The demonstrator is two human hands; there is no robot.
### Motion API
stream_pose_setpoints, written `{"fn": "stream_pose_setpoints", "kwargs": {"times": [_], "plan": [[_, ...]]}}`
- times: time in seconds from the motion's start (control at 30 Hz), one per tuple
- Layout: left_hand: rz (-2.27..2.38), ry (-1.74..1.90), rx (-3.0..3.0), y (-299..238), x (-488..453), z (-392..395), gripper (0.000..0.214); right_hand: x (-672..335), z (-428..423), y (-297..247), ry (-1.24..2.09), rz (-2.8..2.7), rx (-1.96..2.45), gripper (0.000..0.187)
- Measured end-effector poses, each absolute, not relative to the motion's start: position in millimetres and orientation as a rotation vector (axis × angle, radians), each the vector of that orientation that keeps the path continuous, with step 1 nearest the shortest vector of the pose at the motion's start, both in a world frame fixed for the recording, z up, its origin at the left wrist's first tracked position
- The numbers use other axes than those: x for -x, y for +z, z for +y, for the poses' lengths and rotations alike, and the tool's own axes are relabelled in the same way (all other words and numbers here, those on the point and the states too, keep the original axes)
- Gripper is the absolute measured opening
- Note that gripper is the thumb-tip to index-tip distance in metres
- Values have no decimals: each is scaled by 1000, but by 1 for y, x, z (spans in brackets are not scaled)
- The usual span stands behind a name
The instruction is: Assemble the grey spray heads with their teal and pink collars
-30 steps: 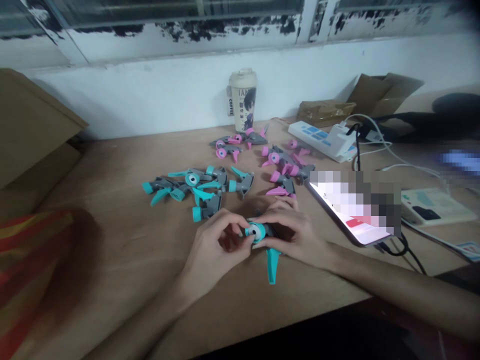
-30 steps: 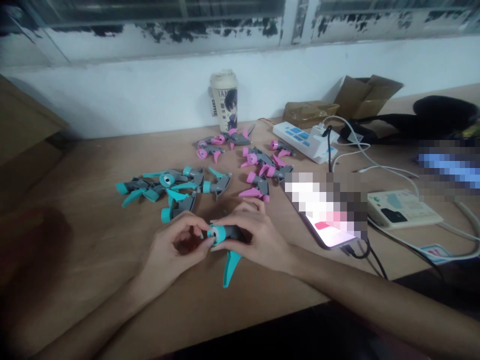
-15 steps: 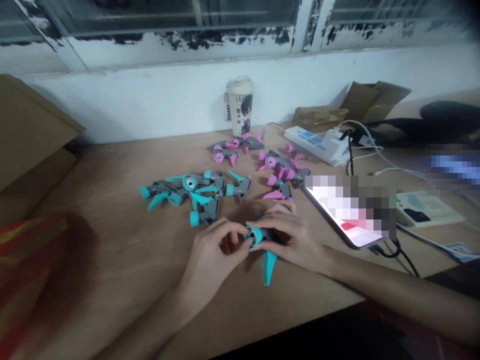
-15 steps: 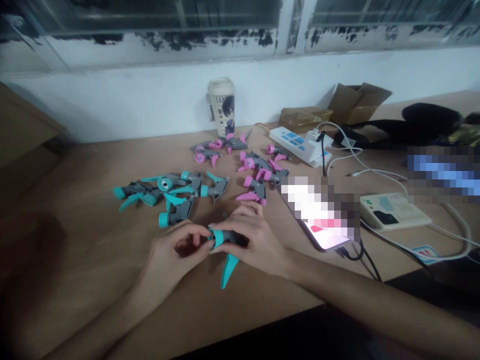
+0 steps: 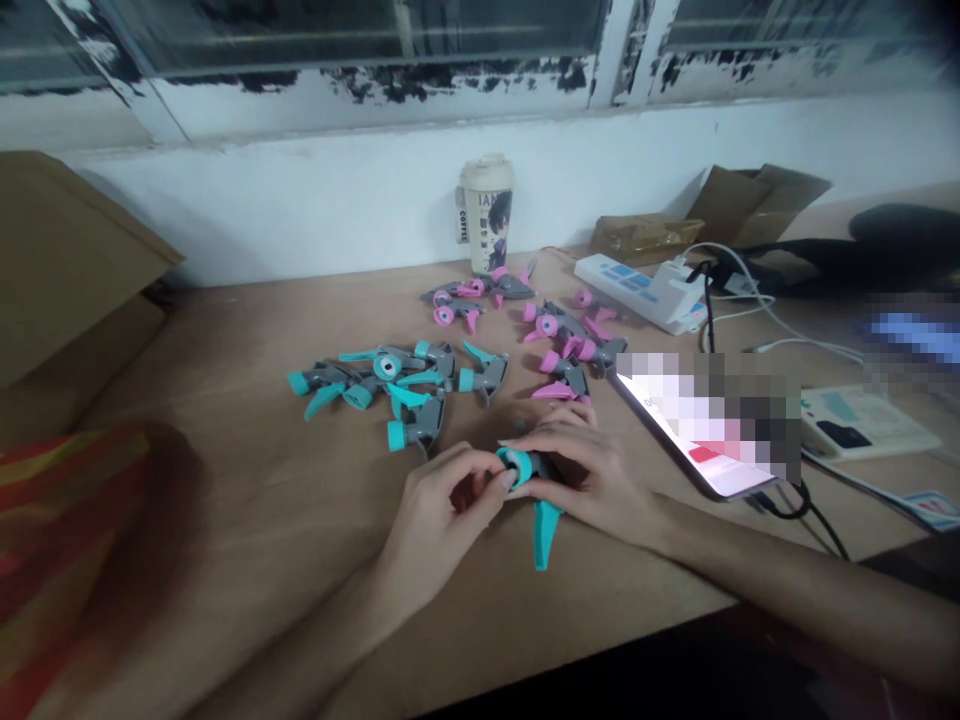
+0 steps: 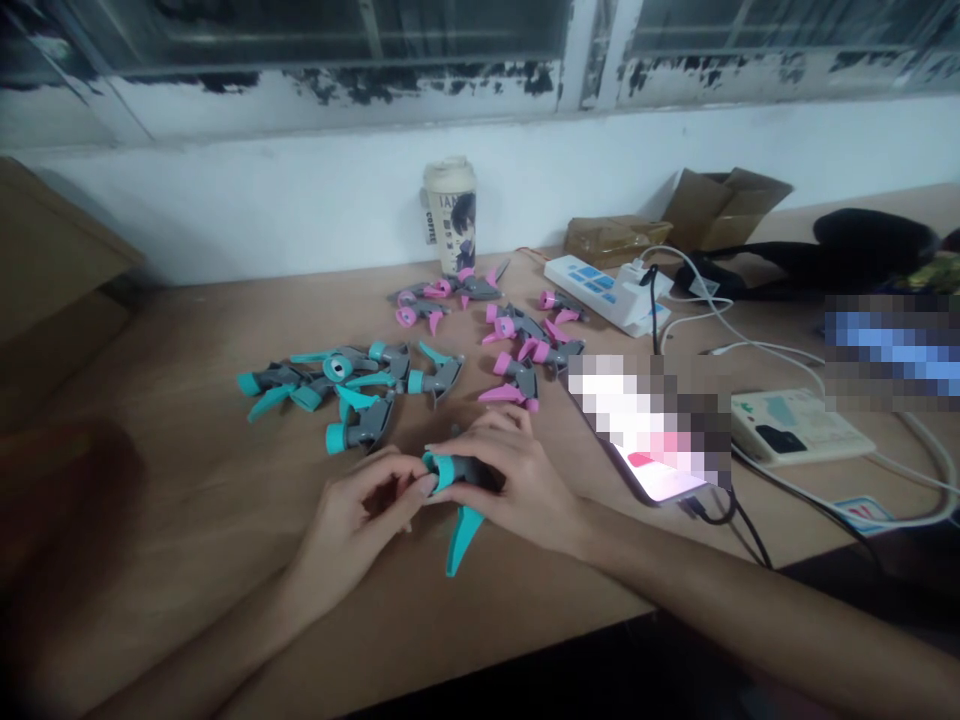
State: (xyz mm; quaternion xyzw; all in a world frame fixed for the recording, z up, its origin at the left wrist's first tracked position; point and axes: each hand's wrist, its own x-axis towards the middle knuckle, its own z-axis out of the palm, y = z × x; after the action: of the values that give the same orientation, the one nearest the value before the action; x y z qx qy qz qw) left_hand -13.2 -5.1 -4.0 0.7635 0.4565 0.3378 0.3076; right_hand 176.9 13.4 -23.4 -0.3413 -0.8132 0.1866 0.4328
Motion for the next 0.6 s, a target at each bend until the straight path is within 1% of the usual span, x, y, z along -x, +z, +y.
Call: {"fn": "stream_pose_setpoints", "kwargs": {"times": [0.17, 0.33, 0.6], "plan": [[1075, 890, -1985, 0, 17, -7, 33, -176, 15, -25, 447, -2051, 838, 30], [1093, 918, -2043, 0, 18, -4, 14, -175, 15, -25, 441, -2077, 845, 28], [1247, 863, -2072, -1, 13, -3, 14, -176, 13, -27, 403, -2053, 869, 27]]}}
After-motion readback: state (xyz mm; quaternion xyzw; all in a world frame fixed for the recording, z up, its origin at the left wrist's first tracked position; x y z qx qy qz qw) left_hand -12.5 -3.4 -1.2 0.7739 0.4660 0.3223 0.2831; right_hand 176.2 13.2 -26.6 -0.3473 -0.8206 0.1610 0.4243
